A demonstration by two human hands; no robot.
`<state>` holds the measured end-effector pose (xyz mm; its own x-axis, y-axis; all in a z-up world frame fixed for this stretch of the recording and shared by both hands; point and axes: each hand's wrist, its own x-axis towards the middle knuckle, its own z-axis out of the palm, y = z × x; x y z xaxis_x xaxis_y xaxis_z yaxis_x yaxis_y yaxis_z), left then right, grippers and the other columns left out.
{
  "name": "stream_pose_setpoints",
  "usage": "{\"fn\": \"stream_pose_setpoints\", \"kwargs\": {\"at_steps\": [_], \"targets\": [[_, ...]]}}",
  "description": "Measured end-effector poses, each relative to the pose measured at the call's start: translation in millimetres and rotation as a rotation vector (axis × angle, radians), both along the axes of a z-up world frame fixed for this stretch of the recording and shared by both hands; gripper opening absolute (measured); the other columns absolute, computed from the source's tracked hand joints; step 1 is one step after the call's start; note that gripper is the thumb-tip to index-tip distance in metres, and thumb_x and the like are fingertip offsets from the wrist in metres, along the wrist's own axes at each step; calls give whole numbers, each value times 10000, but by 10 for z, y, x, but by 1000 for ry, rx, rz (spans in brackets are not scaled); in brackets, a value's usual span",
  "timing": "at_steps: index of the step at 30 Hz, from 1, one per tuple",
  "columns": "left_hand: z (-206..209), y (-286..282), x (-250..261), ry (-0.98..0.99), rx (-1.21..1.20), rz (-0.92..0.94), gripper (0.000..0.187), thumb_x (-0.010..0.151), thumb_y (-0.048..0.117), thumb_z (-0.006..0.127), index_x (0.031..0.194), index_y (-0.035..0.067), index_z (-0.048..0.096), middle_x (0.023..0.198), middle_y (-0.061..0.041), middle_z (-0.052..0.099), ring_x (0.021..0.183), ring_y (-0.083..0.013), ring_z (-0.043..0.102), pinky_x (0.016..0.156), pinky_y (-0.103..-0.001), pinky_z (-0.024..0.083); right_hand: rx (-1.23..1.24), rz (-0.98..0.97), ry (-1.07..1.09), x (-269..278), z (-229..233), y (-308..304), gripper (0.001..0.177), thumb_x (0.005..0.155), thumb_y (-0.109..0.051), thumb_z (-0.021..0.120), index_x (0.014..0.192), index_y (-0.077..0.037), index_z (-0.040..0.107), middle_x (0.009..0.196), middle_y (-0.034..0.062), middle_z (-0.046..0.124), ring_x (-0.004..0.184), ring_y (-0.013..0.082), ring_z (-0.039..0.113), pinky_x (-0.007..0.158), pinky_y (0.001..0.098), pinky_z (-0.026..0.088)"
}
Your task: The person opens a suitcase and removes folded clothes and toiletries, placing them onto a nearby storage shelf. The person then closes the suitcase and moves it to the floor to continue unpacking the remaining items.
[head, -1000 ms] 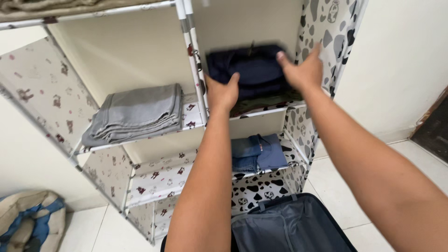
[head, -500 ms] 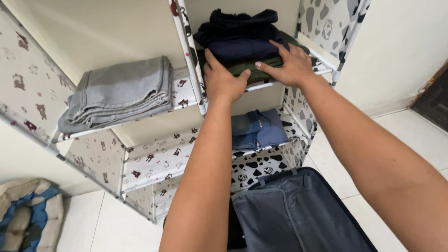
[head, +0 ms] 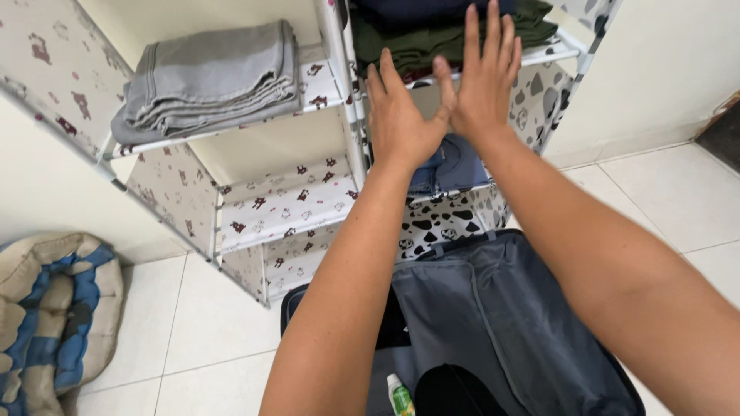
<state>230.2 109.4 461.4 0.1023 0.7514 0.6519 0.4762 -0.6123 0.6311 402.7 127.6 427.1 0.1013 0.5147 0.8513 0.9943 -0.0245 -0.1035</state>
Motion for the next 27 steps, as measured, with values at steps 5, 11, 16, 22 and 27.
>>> {"fn": "stream_pose_setpoints", "kwargs": {"at_steps": [5,11,16,22,27], "targets": [[-551,-220,-504,-204,87,-22,462,850,172,738,1268,50,582,1243,-163,682,1199,-355,636,1032,-433,520,60,264,100,-957,-714,-485,439,997,-307,718,1361,-113,567,1431,156,493,1412,389,396,1185,572,255],[-1709,-453,-1266,-272,-148,145,348,803,171,766,1095,56,617,994,-122,716,940,-309,709,834,-407,564,-273,502,761,-2088,-1896,-971,347,823,-116,729,1149,-41,636,875,105,680,724,243,655,668,372,535],[-3031,-593,-1934,-83,-586,358,365,783,294,809,1048,80,675,984,-106,748,966,-325,716,831,-443,559,-467,461,1215,-2711,-3004,-1166,299,896,-187,701,1163,-55,674,848,66,750,712,158,736,641,305,562],[-4270,-913,-2404,2,-1139,426,596,779,458,833,1216,84,676,1227,-173,724,1161,-348,681,983,-431,530,-738,-108,1589,-2848,-4200,-1493,506,872,-437,732,1196,-51,686,1029,102,751,960,226,709,826,361,543],[-4678,-1223,-2271,-625,-1565,524,1259,726,531,845,1583,95,31,1631,-256,120,1403,-452,433,1033,-520,553,-837,-597,2158,-2566,-4624,-1744,880,842,-681,679,1503,-150,444,1529,133,441,1313,359,533,976,449,483]]}}
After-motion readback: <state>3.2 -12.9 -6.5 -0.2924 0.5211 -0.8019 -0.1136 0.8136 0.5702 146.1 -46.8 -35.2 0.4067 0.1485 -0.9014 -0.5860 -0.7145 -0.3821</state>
